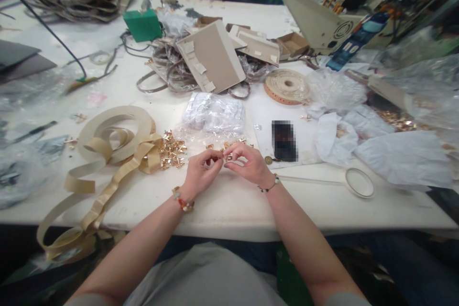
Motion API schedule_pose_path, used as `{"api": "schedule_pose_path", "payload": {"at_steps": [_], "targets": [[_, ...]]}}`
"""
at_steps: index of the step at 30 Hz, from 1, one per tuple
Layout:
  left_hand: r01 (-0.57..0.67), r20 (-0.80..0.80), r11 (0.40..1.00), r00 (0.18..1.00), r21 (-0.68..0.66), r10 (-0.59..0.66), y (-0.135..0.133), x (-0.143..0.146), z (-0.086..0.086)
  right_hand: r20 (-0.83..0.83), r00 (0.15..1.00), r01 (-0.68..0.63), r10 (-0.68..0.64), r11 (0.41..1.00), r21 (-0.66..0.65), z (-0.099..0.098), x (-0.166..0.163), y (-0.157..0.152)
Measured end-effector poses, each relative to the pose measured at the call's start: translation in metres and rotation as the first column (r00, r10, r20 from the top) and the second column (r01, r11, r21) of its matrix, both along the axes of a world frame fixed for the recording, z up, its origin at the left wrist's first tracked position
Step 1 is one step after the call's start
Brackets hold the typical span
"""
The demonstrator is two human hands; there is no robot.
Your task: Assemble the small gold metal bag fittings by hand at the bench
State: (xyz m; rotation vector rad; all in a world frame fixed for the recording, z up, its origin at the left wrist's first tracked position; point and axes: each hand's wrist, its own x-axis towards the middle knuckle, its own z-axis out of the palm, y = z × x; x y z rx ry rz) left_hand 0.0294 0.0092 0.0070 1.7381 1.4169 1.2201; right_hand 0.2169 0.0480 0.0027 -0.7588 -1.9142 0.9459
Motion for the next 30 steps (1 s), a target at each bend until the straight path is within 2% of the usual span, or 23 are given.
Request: {"api": "schedule_pose_path", "payload": {"at_steps": [5, 8, 14, 20, 25, 28, 30], "targets": [[-0.016, 0.021, 1.000, 1.000, 0.011, 0.016, -0.001, 0.001, 0.002, -0.014, 1.000, -0.008, 0.008, 0.999, -0.034, 0.001, -0.003, -0.002], [-0.015, -0.015, 0.999, 1.000, 0.036, 0.016, -0.001, -0.001, 0.001, 0.011, 1.000, 0.029, -0.028, 0.992, -0.122, 0.001, -0.002, -0.001], [-0.169, -0.127, 0.986, 0.978, -0.003, 0.167, 0.005, -0.015, -0.006, 0.095, 0.991, 0.121, -0.097, 0.947, -0.299, 0.005, 0.002, 0.003], [-0.166, -0.296, 0.986, 0.943, -0.031, 0.150, 0.018, -0.017, -0.010, 0.051, 0.996, 0.081, -0.067, 0.928, -0.365, 0.002, 0.001, 0.003], [-0.137, -0.544, 0.990, 0.834, -0.037, 0.095, 0.026, -0.017, -0.012, -0.027, 0.997, 0.047, -0.067, 0.887, -0.459, 0.004, -0.001, 0.002], [-0.186, -0.563, 0.980, 0.804, 0.070, 0.193, 0.023, -0.019, -0.012, -0.081, 0.995, 0.016, -0.065, 0.867, -0.498, 0.006, -0.001, 0.002], [-0.174, -0.496, 0.965, 0.831, 0.195, 0.250, 0.017, -0.019, -0.010, -0.106, 0.992, 0.003, -0.069, 0.854, -0.520, 0.006, -0.002, 0.002]]}}
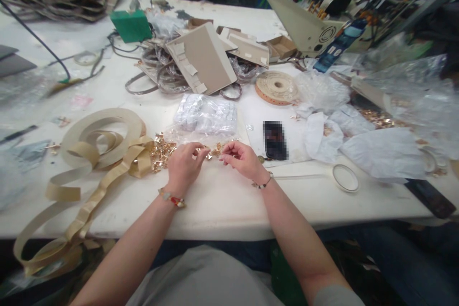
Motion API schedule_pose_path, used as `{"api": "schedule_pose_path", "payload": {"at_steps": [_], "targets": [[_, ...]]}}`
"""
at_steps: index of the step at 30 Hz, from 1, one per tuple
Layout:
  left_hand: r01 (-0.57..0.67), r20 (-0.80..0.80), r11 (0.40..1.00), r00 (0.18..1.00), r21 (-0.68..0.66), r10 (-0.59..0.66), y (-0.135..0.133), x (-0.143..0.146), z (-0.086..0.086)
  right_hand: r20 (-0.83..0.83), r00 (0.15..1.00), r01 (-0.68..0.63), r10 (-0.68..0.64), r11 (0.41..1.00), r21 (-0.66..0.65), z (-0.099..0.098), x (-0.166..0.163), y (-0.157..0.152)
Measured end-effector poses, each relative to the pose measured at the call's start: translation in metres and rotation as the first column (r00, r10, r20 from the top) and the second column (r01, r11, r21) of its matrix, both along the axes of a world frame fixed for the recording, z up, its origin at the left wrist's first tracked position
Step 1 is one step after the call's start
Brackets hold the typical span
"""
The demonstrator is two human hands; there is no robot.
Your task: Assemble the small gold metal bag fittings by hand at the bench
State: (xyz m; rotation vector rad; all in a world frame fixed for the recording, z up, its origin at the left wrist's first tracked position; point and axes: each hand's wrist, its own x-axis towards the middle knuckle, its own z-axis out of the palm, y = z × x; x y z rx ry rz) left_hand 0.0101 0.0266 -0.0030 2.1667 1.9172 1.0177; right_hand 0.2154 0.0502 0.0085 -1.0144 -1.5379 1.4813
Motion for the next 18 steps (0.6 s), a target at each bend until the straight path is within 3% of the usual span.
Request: {"api": "schedule_pose_path", "payload": {"at_steps": [3, 7, 14, 18], "targets": [[0.202, 0.053, 0.970, 0.976, 0.138, -0.211, -0.008, 0.005, 0.002, -0.026, 1.000, -0.018, 0.017, 1.000, -0.024, -0.003, 0.000, 0.001], [0.366, 0.099, 0.918, 0.919, 0.153, -0.382, -0.011, 0.016, 0.001, -0.028, 0.999, -0.045, 0.045, 0.999, -0.027, -0.006, 0.001, 0.002], [0.347, 0.235, 0.921, 0.894, 0.176, -0.382, -0.010, 0.018, -0.002, -0.031, 0.995, -0.096, 0.094, 0.992, -0.079, -0.007, 0.004, 0.001], [0.290, 0.247, 0.945, 0.915, 0.148, -0.319, -0.013, 0.017, -0.001, 0.142, 0.984, -0.108, 0.108, 0.994, -0.010, -0.009, 0.007, 0.002]]}}
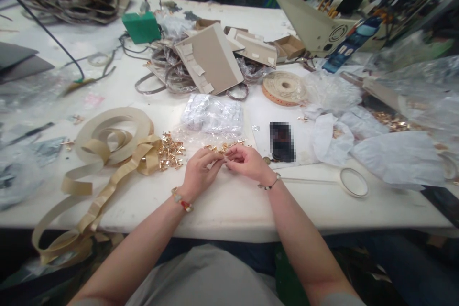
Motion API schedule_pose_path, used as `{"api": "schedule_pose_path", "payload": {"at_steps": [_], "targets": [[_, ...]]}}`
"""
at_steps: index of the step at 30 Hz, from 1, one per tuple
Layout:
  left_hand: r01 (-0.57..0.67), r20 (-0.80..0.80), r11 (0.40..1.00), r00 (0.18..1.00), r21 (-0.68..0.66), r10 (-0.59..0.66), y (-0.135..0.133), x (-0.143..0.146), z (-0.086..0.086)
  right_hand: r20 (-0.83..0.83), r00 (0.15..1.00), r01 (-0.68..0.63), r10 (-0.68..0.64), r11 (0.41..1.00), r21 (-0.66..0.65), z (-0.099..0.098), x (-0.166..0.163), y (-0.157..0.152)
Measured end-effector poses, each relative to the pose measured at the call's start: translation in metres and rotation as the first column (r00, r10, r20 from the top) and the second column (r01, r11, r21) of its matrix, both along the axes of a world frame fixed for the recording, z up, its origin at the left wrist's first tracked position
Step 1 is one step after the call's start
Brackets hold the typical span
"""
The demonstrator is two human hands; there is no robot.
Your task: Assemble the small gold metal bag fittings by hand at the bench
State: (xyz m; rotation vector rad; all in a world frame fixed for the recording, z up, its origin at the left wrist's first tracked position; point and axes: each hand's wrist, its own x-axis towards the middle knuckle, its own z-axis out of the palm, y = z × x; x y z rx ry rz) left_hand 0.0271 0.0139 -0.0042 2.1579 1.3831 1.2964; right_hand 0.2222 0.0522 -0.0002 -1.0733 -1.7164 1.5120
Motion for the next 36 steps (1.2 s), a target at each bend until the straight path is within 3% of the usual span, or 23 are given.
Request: {"api": "schedule_pose_path", "payload": {"at_steps": [4, 11, 16, 21, 25, 29, 33, 36], "targets": [[-0.045, -0.066, 0.999, 0.997, -0.013, 0.044, 0.000, 0.001, -0.001, 0.199, 0.979, -0.071, 0.048, 0.991, 0.114, 0.003, 0.003, 0.001], [0.023, -0.287, 0.996, 0.958, 0.083, 0.002, -0.001, 0.002, -0.002, 0.311, 0.949, -0.137, 0.054, 0.959, 0.250, 0.013, 0.000, 0.001], [-0.008, -0.429, 0.995, 0.902, 0.104, 0.052, -0.002, 0.004, -0.001, 0.307, 0.948, -0.142, 0.084, 0.975, 0.170, 0.016, 0.001, 0.001], [0.091, -0.442, 0.992, 0.896, 0.084, -0.045, -0.002, 0.009, 0.002, 0.100, 0.979, -0.178, 0.180, 0.984, -0.026, 0.012, 0.007, 0.007], [0.203, -0.440, 0.977, 0.884, 0.058, -0.158, -0.008, 0.007, 0.013, -0.026, 0.993, -0.120, 0.118, 0.990, -0.070, 0.007, 0.009, 0.010], [0.114, -0.518, 0.993, 0.851, 0.015, -0.090, -0.014, -0.021, 0.024, -0.060, 0.997, -0.051, 0.047, 0.997, -0.063, 0.006, 0.007, 0.009], [0.067, -0.704, 0.997, 0.706, -0.045, -0.079, -0.020, -0.065, 0.026, 0.007, 0.998, -0.066, 0.067, 0.998, -0.009, 0.006, 0.005, 0.006], [0.065, -0.750, 0.996, 0.656, -0.057, -0.085, -0.024, -0.087, 0.023, 0.069, 0.994, -0.087, 0.084, 0.996, 0.036, 0.007, 0.006, 0.005]]}}
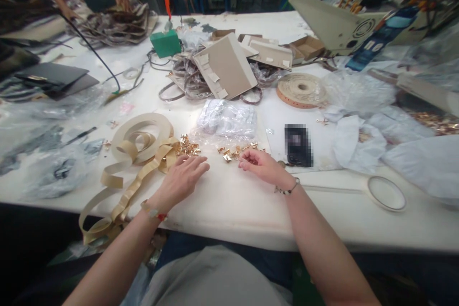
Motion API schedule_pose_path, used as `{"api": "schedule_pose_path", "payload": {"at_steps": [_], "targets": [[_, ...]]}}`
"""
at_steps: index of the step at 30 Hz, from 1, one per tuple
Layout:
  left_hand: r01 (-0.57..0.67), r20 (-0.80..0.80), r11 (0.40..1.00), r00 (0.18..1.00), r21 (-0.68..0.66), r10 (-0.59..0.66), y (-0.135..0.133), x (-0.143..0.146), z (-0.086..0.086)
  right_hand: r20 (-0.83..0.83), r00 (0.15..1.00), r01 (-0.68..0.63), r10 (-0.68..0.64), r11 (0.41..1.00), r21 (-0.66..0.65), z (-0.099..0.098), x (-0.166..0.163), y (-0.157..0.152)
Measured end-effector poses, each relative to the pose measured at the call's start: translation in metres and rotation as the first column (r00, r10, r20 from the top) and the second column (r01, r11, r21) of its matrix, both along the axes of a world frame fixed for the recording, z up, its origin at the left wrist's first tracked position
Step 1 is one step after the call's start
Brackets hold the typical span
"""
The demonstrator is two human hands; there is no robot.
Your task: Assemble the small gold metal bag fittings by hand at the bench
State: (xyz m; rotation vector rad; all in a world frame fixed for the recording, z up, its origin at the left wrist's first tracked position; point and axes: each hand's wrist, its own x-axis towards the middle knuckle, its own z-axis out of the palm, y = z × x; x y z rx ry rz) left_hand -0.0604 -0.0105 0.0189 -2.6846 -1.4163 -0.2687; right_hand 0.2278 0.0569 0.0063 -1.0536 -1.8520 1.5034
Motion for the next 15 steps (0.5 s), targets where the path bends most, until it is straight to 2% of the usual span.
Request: {"api": "schedule_pose_path", "payload": {"at_steps": [5, 8, 12, 15], "targets": [[0.016, 0.022, 1.000, 1.000, 0.021, -0.017, 0.000, -0.006, -0.003, -0.012, 1.000, 0.007, -0.007, 0.999, -0.053, 0.003, -0.001, -0.003], [0.023, 0.105, 0.998, 0.994, 0.066, -0.029, 0.001, 0.001, -0.005, 0.025, 0.999, 0.035, -0.032, 0.995, -0.097, 0.006, -0.002, -0.005], [-0.024, 0.251, 0.996, 0.968, 0.080, 0.004, 0.005, 0.015, -0.006, 0.058, 0.997, 0.053, -0.051, 0.998, -0.032, 0.004, -0.002, -0.005], [-0.072, 0.223, 0.996, 0.973, 0.057, 0.058, 0.008, 0.020, -0.008, 0.054, 0.996, 0.070, -0.070, 0.997, -0.011, 0.000, -0.002, -0.003]]}}
